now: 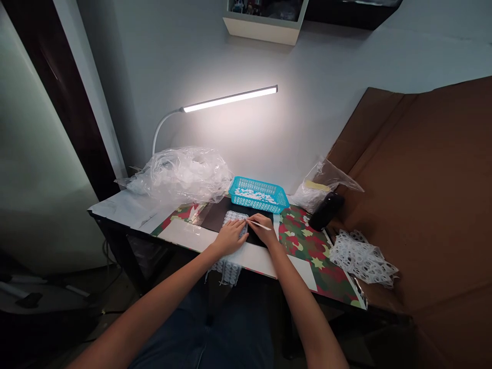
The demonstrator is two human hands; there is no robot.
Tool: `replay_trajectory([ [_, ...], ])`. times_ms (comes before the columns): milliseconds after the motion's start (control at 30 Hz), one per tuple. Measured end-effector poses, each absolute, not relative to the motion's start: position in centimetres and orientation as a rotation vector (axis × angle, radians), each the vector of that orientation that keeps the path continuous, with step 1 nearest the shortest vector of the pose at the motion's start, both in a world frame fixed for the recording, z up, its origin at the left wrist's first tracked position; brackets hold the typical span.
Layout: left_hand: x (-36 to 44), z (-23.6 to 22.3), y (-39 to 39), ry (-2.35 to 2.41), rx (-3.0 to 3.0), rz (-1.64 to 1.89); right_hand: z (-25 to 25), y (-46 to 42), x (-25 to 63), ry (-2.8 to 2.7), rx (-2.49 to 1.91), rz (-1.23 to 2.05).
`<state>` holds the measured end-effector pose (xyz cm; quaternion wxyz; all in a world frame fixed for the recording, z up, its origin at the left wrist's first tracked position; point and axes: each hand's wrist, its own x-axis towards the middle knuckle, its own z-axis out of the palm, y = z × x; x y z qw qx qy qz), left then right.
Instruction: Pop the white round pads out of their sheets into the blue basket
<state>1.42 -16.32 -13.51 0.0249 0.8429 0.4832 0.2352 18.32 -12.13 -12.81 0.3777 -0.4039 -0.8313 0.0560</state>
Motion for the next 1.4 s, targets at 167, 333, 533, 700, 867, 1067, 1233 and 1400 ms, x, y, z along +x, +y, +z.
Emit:
replay_trajectory([
  [167,1.4,-13.4,-16.3,1.489,2.601,0.731,-12.6,-12.0,17.8,-2.201,-0.998,0.096],
  [333,1.2,-13.3,-16.5,1.493,2.601,0.733,-12.5,-11.1,16.9,-2.207,-1.019,0.046],
  [533,1.2,-13.1,-16.6,1.499,2.598,0.716,-12.8,-10.4,16.7,-2.161,-1.036,0.079],
  [700,1.2,-13.1,-16.6,1.504,2.588,0.705,-13.3,-10.2,17.3,-2.052,-1.050,0.152],
  [867,1.2,-13.2,-16.5,1.498,2.594,0.724,-13.8,-10.4,18.1,-1.944,-1.093,0.258],
  [1067,1.3,-13.1,-16.5,1.518,2.587,0.729,-13.7,-10.8,18.0,-1.904,-1.103,0.305],
  [1233,1.3,-13.2,-16.5,1.517,2.583,0.723,-12.8,-11.6,17.8,-1.973,-1.077,0.263],
  [1400,1.2,-13.4,-16.5,1.507,2.581,0.740,-12.0,-12.5,18.0,-2.077,-1.069,0.251],
])
